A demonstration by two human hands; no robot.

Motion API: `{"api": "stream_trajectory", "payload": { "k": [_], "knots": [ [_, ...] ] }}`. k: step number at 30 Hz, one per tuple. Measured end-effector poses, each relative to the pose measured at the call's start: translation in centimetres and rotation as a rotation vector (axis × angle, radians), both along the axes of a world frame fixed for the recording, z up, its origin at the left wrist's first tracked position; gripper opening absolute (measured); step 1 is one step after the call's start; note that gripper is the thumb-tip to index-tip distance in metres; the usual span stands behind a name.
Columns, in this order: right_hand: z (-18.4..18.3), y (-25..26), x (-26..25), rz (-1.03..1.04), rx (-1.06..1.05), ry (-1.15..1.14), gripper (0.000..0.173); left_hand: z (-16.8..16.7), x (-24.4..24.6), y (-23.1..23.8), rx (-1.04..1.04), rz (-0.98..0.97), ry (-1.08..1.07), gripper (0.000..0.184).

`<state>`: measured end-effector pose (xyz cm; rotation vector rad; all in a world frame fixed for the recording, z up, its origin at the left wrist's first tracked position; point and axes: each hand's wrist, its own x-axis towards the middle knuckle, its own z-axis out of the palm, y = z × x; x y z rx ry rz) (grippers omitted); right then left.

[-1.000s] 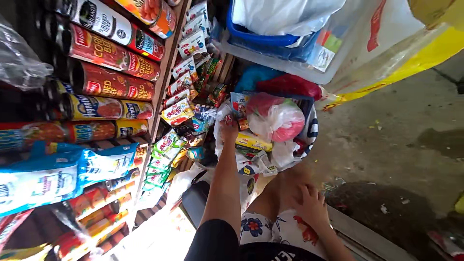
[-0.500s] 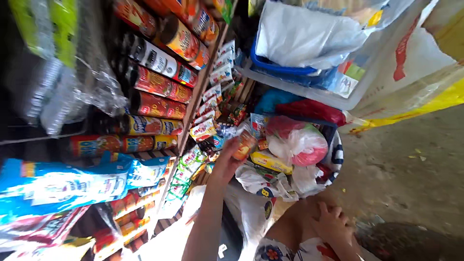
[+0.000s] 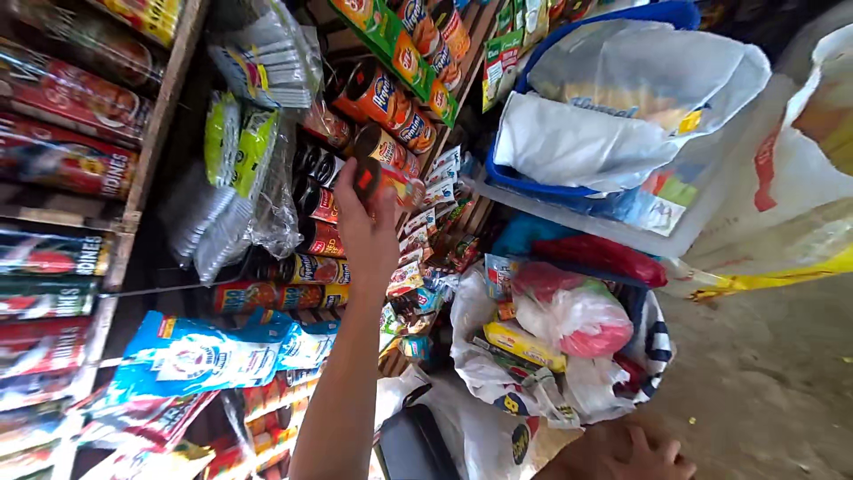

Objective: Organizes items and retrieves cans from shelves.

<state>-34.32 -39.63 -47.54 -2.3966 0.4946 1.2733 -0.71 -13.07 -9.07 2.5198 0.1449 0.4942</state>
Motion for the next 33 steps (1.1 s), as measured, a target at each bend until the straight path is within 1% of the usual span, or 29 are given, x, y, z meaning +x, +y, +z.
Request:
{"api": "stream_trajectory", "payload": {
  "k": [4, 8, 10, 13, 15, 18, 24, 28, 33],
  "knots": [
    [-0.4, -0.3, 0.1, -0.007, 0.004, 0.006, 0.084, 0.1, 4.6, 0.3, 0.052, 0.099, -0.104, 0.063],
    [0.3, -0.9, 0.4, -0.052, 0.041, -0.003, 0.082, -0.1, 7.9, 0.7, 0.142, 0.216, -0.177, 0.067],
    [1.1, -1.3, 0.7, -0.102, 0.1, -0.028, 0.081, 0.2, 8.8, 0.6, 0.205, 0.292, -0.163, 0.068],
    [1.2, -1.5, 1.3, -0.053, 0.079, 0.038, 0.079, 0.6, 10.1, 0.7, 0.267, 0.395, -0.122, 0.067],
    [1.8, -1.6, 1.8, -0.059, 0.088, 0.073, 0.079, 0.8, 10.9, 1.0, 0.302, 0.436, -0.091, 0.066],
    [0.5, -1.5, 0.9, -0.061, 0.055, 0.029, 0.08, 1.0, 12.1, 1.7, 0.347, 0.457, -0.04, 0.063],
    [1.1, -2.1, 1.3, -0.082, 0.061, -0.016, 0.08, 2.0, 14.0, 2.9, 0.407, 0.522, 0.084, 0.061],
    [0.9, -2.1, 1.5, -0.084, 0.064, -0.023, 0.081, 2.5, 14.8, 3.0, 0.406, 0.525, 0.11, 0.059],
    [1.4, -2.3, 1.9, -0.081, 0.07, 0.006, 0.082, 2.5, 14.9, 2.5, 0.385, 0.545, 0.121, 0.063]
  ]
}}
